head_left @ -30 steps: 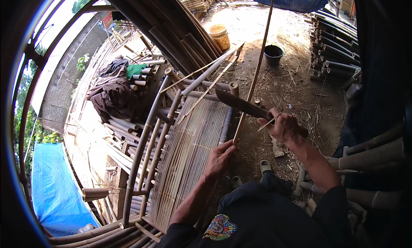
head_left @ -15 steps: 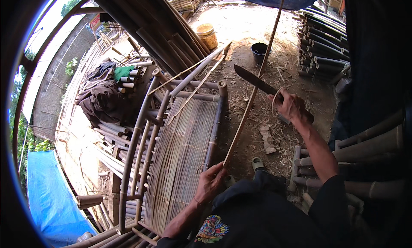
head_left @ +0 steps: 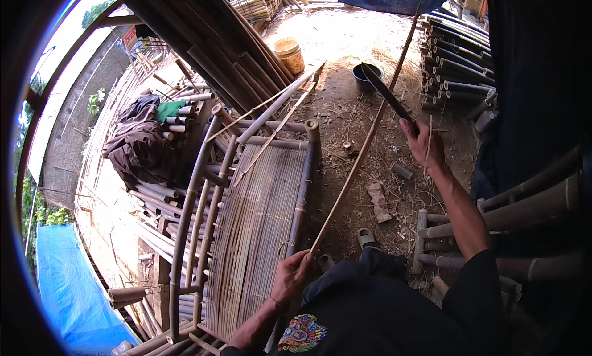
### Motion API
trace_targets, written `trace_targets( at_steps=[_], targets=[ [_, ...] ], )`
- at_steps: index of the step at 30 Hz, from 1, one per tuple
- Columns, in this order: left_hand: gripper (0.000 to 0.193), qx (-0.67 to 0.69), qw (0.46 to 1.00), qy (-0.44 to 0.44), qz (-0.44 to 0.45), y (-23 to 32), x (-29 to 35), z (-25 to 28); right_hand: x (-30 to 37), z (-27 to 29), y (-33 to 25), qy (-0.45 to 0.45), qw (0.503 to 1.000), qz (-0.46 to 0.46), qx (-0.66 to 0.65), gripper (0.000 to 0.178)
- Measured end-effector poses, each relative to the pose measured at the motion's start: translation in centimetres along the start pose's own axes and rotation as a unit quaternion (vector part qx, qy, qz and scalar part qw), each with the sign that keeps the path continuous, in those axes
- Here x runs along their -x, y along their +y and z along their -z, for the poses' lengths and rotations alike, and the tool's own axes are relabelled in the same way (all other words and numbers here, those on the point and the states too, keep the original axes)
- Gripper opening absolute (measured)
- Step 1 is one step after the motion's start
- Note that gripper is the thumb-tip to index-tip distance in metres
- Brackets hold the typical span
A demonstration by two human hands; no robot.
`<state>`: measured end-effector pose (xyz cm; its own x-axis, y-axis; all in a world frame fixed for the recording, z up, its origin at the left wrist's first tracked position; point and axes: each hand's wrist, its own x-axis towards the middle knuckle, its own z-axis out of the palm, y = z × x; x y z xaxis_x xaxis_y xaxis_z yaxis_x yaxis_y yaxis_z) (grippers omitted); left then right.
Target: The person uses a large knife to split long bamboo poles into thin strips. They hold the bamboo with one hand and strike it with the knife to separate the material, then place the finished strips onto a bamboo rack.
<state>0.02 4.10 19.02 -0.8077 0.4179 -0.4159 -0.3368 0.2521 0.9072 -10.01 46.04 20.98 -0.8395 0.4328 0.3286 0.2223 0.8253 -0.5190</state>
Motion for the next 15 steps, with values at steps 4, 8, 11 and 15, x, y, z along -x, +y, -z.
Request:
trace_targets(
  at_steps=[4, 8, 11, 15],
  targets=[
    [0.037, 0.083, 0.996, -0.018, -0.041, 3.5, -3.4, -1.7, 8.8, -2.0, -7.5, -0.067, 0.977, 0.202, -0.004, 0.058],
    [0.039, 0.087, 0.995, -0.047, -0.019, 4.0, -5.5, -1.6, 13.1, -4.2, -10.1, -0.049, 0.955, 0.290, -0.040, 0.059],
    [0.037, 0.087, 0.994, -0.014, -0.058, 4.0, -4.3, -2.1, 10.2, -4.2, -8.3, -0.032, 0.981, 0.191, -0.032, 0.056],
    [0.034, 0.040, 0.998, -0.010, -0.045, 2.7, -1.3, -1.7, 5.5, -2.1, -4.1, -0.056, 0.995, 0.084, 0.014, 0.061]
  ],
)
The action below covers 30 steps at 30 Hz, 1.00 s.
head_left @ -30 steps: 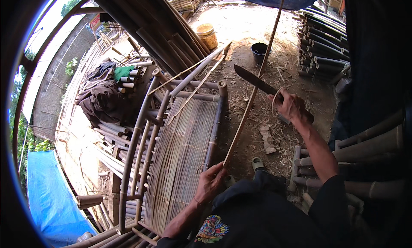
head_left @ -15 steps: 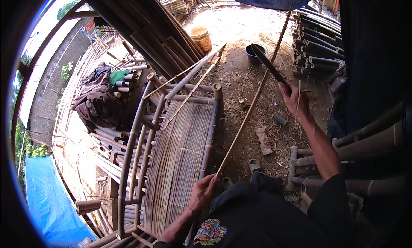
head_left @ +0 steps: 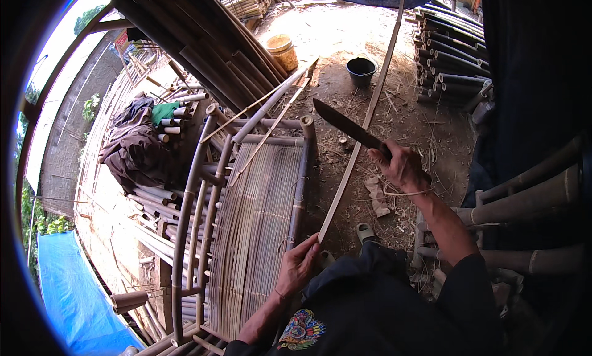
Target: The person uses a large knife to split long bamboo poles into thin strips. They hold the bamboo with one hand and strike it with the knife to separate the material, then place the finished strips onto a bamboo rack.
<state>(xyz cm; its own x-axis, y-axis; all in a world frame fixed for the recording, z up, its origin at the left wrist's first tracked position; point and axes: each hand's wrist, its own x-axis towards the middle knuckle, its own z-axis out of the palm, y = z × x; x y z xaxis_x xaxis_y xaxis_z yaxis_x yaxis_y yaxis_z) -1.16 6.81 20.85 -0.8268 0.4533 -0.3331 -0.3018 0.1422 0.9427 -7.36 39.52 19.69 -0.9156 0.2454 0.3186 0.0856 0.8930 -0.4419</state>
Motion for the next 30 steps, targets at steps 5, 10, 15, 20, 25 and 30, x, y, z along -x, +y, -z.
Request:
trace_targets(
  at_steps=[5, 10, 15, 20, 25, 30],
  targets=[
    [0.039, 0.072, 0.993, -0.045, 0.081, -0.9, 3.5, 0.9, -2.5, 2.8, 4.0, 0.070, 0.986, -0.151, -0.031, 0.058],
    [0.036, 0.148, 0.983, -0.017, 0.111, 1.2, 0.8, 1.1, 1.3, 0.9, -0.6, 0.036, 0.982, -0.078, -0.167, 0.059],
    [0.040, 0.070, 0.995, -0.068, 0.023, 1.3, -3.3, 1.9, 3.6, 0.3, -3.4, -0.025, 0.987, -0.051, -0.147, 0.056],
    [0.040, 0.053, 0.998, -0.012, -0.010, 1.0, -4.6, 1.0, 5.5, -0.9, -5.5, -0.059, 0.996, 0.035, -0.065, 0.054],
    [0.030, 0.010, 1.000, 0.008, -0.006, 0.7, -5.4, 0.6, 7.3, -2.0, -7.7, -0.086, 0.989, 0.087, -0.082, 0.055],
    [0.025, -0.106, 0.989, 0.102, -0.023, -0.1, -4.7, -0.3, 7.9, -3.7, -8.0, -0.071, 0.986, 0.143, -0.058, 0.058]
  ],
)
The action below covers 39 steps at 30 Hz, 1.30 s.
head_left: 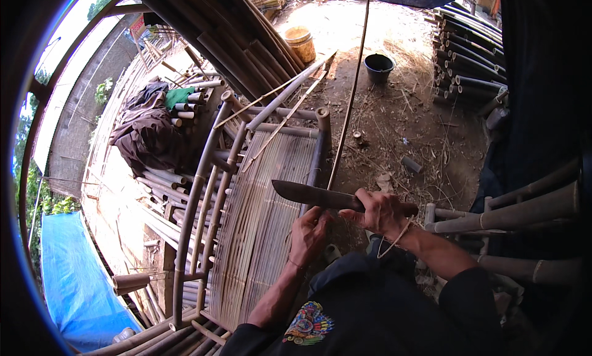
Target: The person uses a large knife to split long bamboo poles into thin strips. They hold the bamboo with one hand and strike it with the knife to separate the material, then place the finished strips onto a bamboo rack.
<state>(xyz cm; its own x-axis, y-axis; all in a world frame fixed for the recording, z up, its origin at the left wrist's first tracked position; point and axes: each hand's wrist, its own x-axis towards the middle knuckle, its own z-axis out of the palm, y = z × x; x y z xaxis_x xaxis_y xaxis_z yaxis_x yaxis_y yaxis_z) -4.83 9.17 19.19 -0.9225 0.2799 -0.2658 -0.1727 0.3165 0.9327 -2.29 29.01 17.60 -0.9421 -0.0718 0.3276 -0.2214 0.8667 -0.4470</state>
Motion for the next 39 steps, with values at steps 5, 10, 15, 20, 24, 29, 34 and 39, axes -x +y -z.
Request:
trace_targets(
  at_steps=[5, 10, 15, 20, 24, 29, 34, 39],
  targets=[
    [0.028, -0.020, 0.999, 0.033, -0.005, 1.0, 1.6, 0.0, -2.0, 0.5, 2.3, 0.019, 0.998, -0.053, 0.027, 0.058],
    [0.030, -0.039, 0.998, 0.023, -0.034, -0.1, 3.9, 0.5, -4.3, 2.9, 5.1, 0.021, 0.991, -0.116, 0.057, 0.059],
    [0.025, -0.116, 0.989, 0.002, -0.091, -2.0, 6.9, 2.2, -5.7, 6.6, 9.6, 0.042, 0.984, -0.148, 0.093, 0.062],
    [0.026, -0.158, 0.980, 0.012, -0.121, -1.2, 6.3, 3.4, -4.1, 5.6, 6.6, 0.024, 0.995, -0.098, 0.014, 0.061],
    [0.023, -0.185, 0.972, -0.003, -0.148, -1.4, 6.7, 3.7, -4.5, 5.7, 8.4, 0.078, 0.992, 0.033, 0.097, 0.056],
    [0.023, -0.187, 0.968, 0.002, -0.168, -2.1, 7.4, 3.7, -4.6, 6.7, 8.8, 0.031, 0.993, -0.093, 0.064, 0.062],
    [0.023, -0.209, 0.961, -0.013, -0.183, -3.0, 7.5, 4.3, -6.0, 8.3, 13.0, 0.011, 0.978, -0.183, 0.095, 0.067],
    [0.021, -0.211, 0.964, -0.032, -0.161, -7.6, 11.1, 7.0, -7.2, 14.9, 20.1, 0.105, 0.950, -0.253, 0.150, 0.065]
  ],
)
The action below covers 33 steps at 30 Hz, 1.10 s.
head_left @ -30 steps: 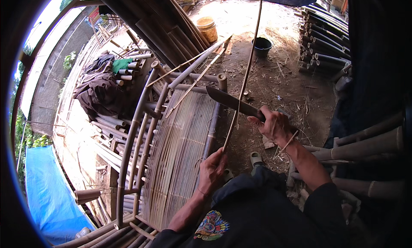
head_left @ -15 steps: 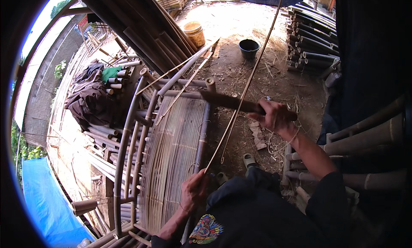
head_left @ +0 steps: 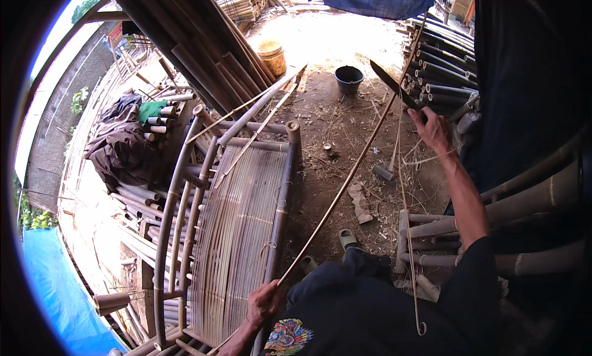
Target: The person uses a large knife to split long bamboo poles into thin strips. They hold the bamboo with one hand and strike it with the knife to separate the material, then place the finished strips onto a bamboo rack.
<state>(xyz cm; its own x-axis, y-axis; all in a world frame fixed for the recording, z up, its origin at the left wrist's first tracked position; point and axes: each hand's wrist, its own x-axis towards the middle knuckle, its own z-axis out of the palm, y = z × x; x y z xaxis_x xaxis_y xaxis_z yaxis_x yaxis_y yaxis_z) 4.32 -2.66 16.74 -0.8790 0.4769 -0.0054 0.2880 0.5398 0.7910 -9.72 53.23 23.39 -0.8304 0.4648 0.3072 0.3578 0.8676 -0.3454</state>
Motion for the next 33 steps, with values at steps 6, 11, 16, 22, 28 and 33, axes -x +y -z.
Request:
trace_targets(
  at_steps=[6, 11, 16, 22, 28, 33],
  targets=[
    [0.020, -0.057, 0.997, 0.029, 0.043, -5.8, 4.3, 0.8, -1.7, 2.7, 3.3, 0.033, 0.996, 0.002, 0.080, 0.063],
    [0.022, -0.067, 0.995, 0.063, 0.035, -8.3, 4.0, 1.1, -1.0, 2.0, 1.5, 0.011, 0.999, 0.040, 0.026, 0.063],
    [0.022, -0.097, 0.993, 0.061, 0.023, -8.7, 4.5, 1.7, -1.1, 1.7, 1.5, 0.017, 0.978, 0.196, 0.067, 0.070],
    [0.021, -0.164, 0.983, 0.052, 0.061, -14.0, 9.0, 1.8, -7.2, 7.0, 13.1, 0.112, 0.978, -0.162, 0.075, 0.085],
    [0.030, 0.253, 0.949, 0.013, 0.188, -2.8, -3.3, -1.9, 3.1, 2.6, -2.2, -0.005, 0.999, -0.030, -0.035, 0.078],
    [0.036, 0.431, 0.887, -0.060, 0.155, 5.4, -14.2, -2.6, 14.5, -3.7, -12.8, -0.098, 0.968, 0.189, -0.134, 0.059]
  ],
)
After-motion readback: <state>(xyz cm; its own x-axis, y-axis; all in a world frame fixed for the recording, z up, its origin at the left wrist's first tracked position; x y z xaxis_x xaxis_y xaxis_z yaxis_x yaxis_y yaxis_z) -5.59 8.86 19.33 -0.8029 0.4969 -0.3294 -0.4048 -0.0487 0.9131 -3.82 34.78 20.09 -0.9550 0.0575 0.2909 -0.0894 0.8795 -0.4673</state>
